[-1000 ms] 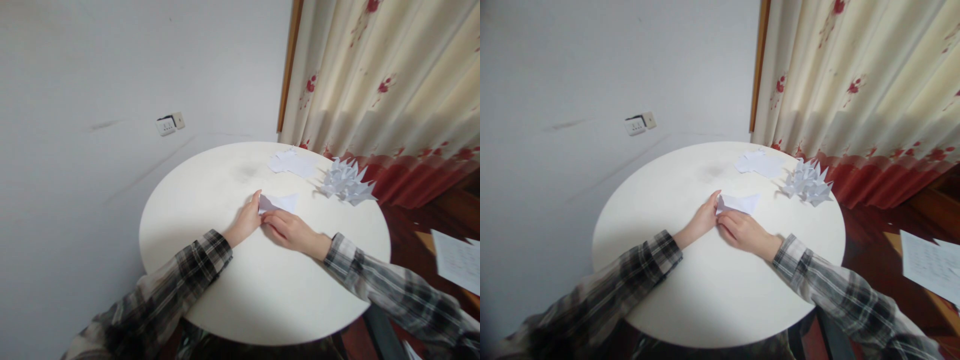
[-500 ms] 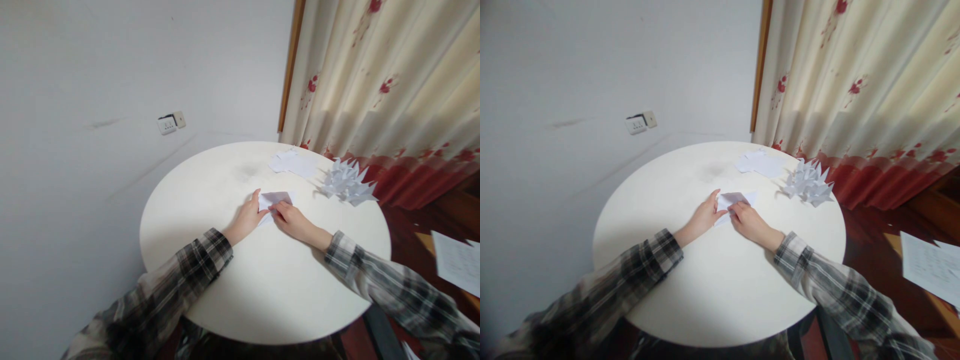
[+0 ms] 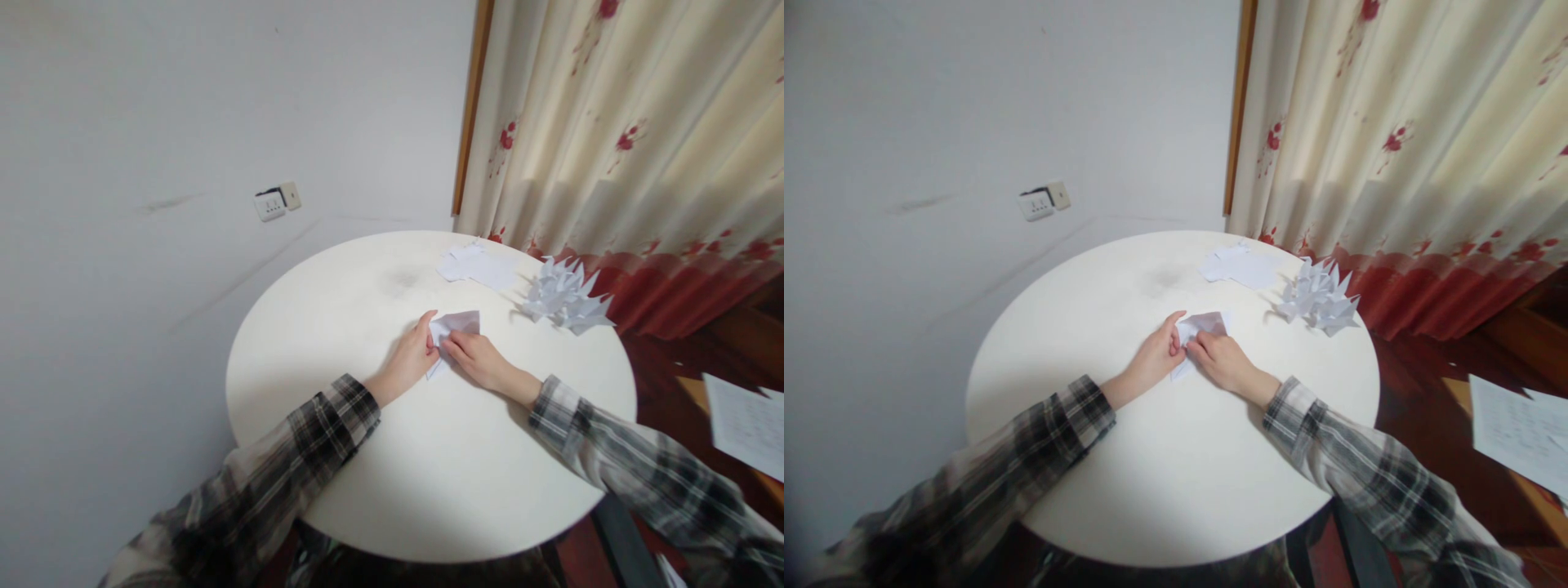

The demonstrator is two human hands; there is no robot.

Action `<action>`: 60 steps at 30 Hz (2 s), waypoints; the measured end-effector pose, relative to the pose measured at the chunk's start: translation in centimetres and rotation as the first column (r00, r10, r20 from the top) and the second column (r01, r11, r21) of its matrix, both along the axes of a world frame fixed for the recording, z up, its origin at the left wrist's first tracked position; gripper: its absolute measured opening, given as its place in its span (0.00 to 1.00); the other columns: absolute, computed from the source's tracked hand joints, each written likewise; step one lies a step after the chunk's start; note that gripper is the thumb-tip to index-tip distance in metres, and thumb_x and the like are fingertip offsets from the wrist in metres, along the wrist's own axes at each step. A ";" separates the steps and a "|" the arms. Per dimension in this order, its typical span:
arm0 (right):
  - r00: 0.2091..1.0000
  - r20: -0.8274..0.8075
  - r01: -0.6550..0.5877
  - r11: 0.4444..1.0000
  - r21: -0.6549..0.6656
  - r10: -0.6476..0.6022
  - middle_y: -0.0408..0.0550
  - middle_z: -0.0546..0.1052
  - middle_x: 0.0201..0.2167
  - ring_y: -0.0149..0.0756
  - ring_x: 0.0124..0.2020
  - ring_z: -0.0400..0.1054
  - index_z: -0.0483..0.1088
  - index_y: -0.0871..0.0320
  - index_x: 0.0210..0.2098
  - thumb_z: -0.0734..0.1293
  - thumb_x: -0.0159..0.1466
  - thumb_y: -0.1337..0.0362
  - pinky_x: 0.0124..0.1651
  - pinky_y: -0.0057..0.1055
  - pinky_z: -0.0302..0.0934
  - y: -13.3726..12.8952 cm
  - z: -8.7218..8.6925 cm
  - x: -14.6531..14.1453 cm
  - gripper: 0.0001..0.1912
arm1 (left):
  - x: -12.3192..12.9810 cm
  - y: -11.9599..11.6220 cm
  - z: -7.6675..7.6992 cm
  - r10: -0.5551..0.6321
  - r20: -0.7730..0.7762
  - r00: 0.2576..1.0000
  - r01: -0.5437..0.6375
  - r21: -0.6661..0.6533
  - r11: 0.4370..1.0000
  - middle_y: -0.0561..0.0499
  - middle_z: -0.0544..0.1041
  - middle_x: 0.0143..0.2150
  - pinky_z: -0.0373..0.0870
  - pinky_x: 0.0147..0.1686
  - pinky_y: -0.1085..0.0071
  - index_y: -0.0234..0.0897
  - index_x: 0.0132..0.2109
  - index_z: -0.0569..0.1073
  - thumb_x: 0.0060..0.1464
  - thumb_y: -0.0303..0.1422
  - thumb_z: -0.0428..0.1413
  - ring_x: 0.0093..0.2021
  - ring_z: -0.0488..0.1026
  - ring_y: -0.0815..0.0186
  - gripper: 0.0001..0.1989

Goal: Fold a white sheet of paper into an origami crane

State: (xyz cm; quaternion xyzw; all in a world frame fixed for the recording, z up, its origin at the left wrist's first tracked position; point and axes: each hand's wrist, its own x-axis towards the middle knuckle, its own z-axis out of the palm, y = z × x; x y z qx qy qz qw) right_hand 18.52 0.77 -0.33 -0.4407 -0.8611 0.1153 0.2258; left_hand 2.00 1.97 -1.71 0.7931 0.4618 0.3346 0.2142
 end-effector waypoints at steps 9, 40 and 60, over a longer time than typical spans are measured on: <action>0.999 0.037 -0.036 0.996 -0.078 0.039 0.45 0.70 0.22 0.29 0.24 0.63 0.67 0.60 0.29 0.48 0.69 0.57 0.30 0.27 0.52 0.2 0.2 0.3 0.23 | 0.5 -1.0 0.1 0.089 -0.040 0.995 -0.090 -0.016 0.996 0.59 0.62 0.24 0.58 0.25 0.75 0.33 0.59 0.52 0.52 0.26 0.50 0.24 0.64 0.69 0.28; 0.989 0.135 0.062 0.998 -0.024 -0.058 0.50 0.73 0.28 0.35 0.29 0.68 0.61 0.62 0.45 0.50 0.67 0.64 0.32 0.28 0.54 0.2 -0.5 0.3 0.13 | 0.2 -0.2 -1.0 -0.156 0.050 0.987 0.158 -0.040 0.987 0.59 0.61 0.25 0.59 0.27 0.76 0.36 0.58 0.54 0.52 0.23 0.49 0.25 0.61 0.72 0.27; 0.989 -0.008 0.145 0.989 -0.024 -0.146 0.42 0.66 0.20 0.30 0.23 0.63 0.61 0.59 0.32 0.54 0.67 0.63 0.27 0.25 0.49 0.9 -1.1 0.7 0.10 | -2.1 -0.3 0.1 -0.308 0.021 0.951 0.307 0.021 0.951 0.44 0.67 0.50 0.66 0.48 0.64 0.38 0.54 0.62 0.50 0.33 0.58 0.50 0.66 0.63 0.24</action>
